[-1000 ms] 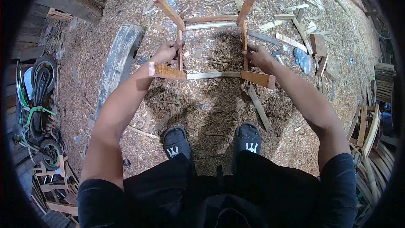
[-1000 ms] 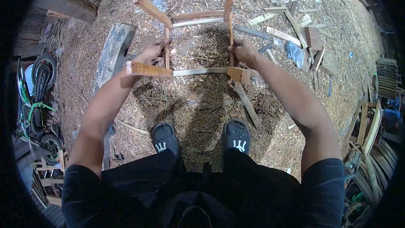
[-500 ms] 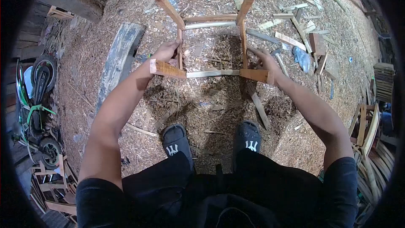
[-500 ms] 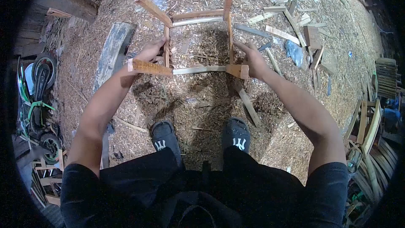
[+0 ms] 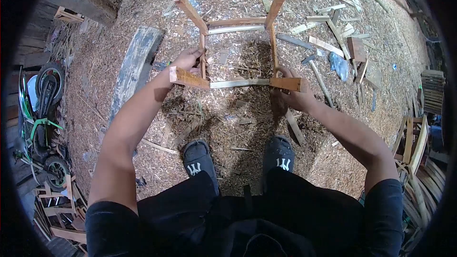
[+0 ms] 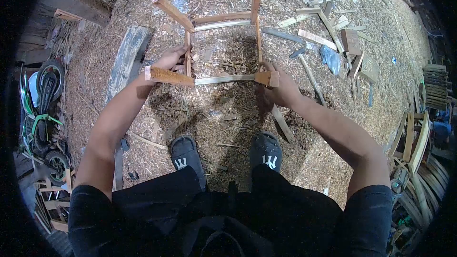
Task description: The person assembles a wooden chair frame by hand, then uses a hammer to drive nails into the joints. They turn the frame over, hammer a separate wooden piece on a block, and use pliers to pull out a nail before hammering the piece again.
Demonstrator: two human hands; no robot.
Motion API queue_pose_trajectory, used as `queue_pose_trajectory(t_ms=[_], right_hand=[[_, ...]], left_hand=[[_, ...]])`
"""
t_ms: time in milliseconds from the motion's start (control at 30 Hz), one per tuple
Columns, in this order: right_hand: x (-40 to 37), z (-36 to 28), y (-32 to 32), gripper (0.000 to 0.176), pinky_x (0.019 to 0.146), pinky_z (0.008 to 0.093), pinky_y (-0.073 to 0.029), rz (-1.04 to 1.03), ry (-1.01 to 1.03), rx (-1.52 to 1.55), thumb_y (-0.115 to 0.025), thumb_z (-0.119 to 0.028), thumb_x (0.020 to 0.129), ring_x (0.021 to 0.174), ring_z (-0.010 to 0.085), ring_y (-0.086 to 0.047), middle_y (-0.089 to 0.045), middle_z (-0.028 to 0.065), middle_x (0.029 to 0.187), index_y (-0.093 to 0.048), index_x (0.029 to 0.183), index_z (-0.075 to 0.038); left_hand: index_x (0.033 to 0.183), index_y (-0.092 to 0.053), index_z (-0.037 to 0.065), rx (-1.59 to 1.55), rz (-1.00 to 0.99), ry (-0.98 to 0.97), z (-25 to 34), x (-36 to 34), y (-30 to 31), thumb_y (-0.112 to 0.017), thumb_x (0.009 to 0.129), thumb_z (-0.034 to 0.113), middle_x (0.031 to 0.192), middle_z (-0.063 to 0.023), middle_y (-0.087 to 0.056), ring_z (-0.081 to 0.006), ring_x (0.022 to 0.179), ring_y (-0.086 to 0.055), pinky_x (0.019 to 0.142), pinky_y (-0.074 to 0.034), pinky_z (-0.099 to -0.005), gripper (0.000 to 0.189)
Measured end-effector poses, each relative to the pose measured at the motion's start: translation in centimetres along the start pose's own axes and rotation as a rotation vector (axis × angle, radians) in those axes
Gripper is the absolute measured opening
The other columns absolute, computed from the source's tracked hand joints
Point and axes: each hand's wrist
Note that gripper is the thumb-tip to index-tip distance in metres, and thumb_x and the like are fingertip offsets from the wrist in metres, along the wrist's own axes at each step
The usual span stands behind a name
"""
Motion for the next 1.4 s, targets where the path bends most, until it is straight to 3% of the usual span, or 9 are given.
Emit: queue_pose_trajectory(t_ms=[167,267,333,533,767,933,1167,1267,1400], right_hand=[[0.6,0.2,0.0,0.05,0.095,0.0472,-0.056,-0.038,-0.012,-0.035,-0.073,-0.028,0.095,0.111,0.0383,-0.067,-0.062,0.0132,0.133,-0.053,0.138,-0.011],[0.7,2.0,-1.4,0.043,0.087,0.052,-0.057,-0.008,0.152,-0.103,-0.059,-0.021,0.096,0.105,0.0437,-0.066,-0.064,0.0204,0.122,-0.052,0.138,-0.015],[0.8,2.4,-1.7,0.038,0.086,0.0513,-0.057,0.039,0.274,-0.105,-0.059,-0.02,0.096,0.1,0.0435,-0.068,-0.065,0.0183,0.119,-0.056,0.134,-0.018],[1.0,2.2,-0.8,0.034,0.087,0.0501,-0.057,-0.015,0.191,-0.028,-0.06,-0.019,0.096,0.101,0.0418,-0.069,-0.069,0.0183,0.111,-0.06,0.13,-0.018],[1.2,2.6,-1.0,0.035,0.089,0.0502,-0.057,-0.004,0.243,-0.024,-0.062,-0.021,0.096,0.103,0.0419,-0.069,-0.07,0.016,0.115,-0.061,0.131,-0.02],[1.3,0.4,0.5,0.032,0.089,0.0504,-0.057,-0.068,0.043,0.014,-0.062,-0.021,0.096,0.103,0.0424,-0.069,-0.07,0.016,0.118,-0.064,0.127,-0.018],[1.2,0.4,0.5,0.029,0.089,0.0505,-0.057,-0.057,0.06,0.059,-0.062,-0.024,0.097,0.103,0.0426,-0.068,-0.067,0.0165,0.12,-0.064,0.125,-0.018],[1.2,-0.3,1.0,0.032,0.094,0.0436,-0.056,-0.112,-0.039,0.023,-0.068,-0.018,0.097,0.112,0.0354,-0.066,-0.064,0.0108,0.127,-0.064,0.128,-0.013],[1.1,1.6,0.5,0.034,0.105,0.0404,-0.053,0.025,0.103,0.095,-0.067,-0.004,0.093,0.126,0.0326,-0.058,-0.053,0.014,0.135,-0.064,0.125,-0.013]], left_hand=[[0.125,-0.056,0.005,0.02,-0.045,0.027,0.3,-0.1,0.5,-0.043,0.114,0.026,0.095,-0.005,-0.065,-0.0111,0.074,-0.065,0.049,-0.048,-0.0219,0.027],[0.128,-0.056,0.005,-0.001,-0.017,0.027,-0.2,0.4,0.8,-0.043,0.114,0.026,0.096,-0.005,-0.066,-0.0091,0.073,-0.064,0.047,-0.045,-0.0207,0.028],[0.13,-0.057,0.005,0.056,-0.066,0.029,-0.2,0.4,1.1,-0.045,0.114,0.026,0.097,-0.0042,-0.066,-0.01,0.074,-0.065,0.05,-0.047,-0.0211,0.029],[0.135,-0.057,0.006,0.069,-0.03,0.019,-0.4,0.4,1.0,-0.05,0.112,0.028,0.101,-0.0034,-0.068,-0.0128,0.084,-0.067,0.06,-0.053,-0.0242,0.032],[0.138,-0.056,0.007,0.078,0.003,0.029,-0.2,0.1,0.6,-0.051,0.112,0.029,0.106,-0.0028,-0.067,-0.014,0.09,-0.069,0.067,-0.057,-0.0259,0.034],[0.139,-0.057,0.007,0.1,0.007,0.049,-0.4,0.6,0.9,-0.053,0.111,0.028,0.107,-0.002,-0.066,-0.0143,0.09,-0.069,0.077,-0.061,-0.0281,0.035],[0.138,-0.057,0.006,0.144,0.027,0.036,-0.2,0.2,0.7,-0.053,0.111,0.03,0.108,-0.0037,-0.067,-0.0165,0.092,-0.07,0.079,-0.061,-0.0351,0.036],[0.138,-0.057,0.006,0.14,0.005,0.001,-0.8,0.6,0.9,-0.053,0.111,0.03,0.108,-0.0056,-0.068,-0.0177,0.093,-0.071,0.08,-0.06,-0.0366,0.037],[0.141,-0.054,0.006,0.075,-0.001,-0.085,-0.9,0.4,1.0,-0.054,0.11,0.029,0.11,-0.009,-0.068,-0.0213,0.095,-0.072,0.079,-0.061,-0.0396,0.038]])
Point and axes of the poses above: each hand's wrist, its own x-axis towards the middle knuckle, its own y-axis out of the back of the hand, z = x × y
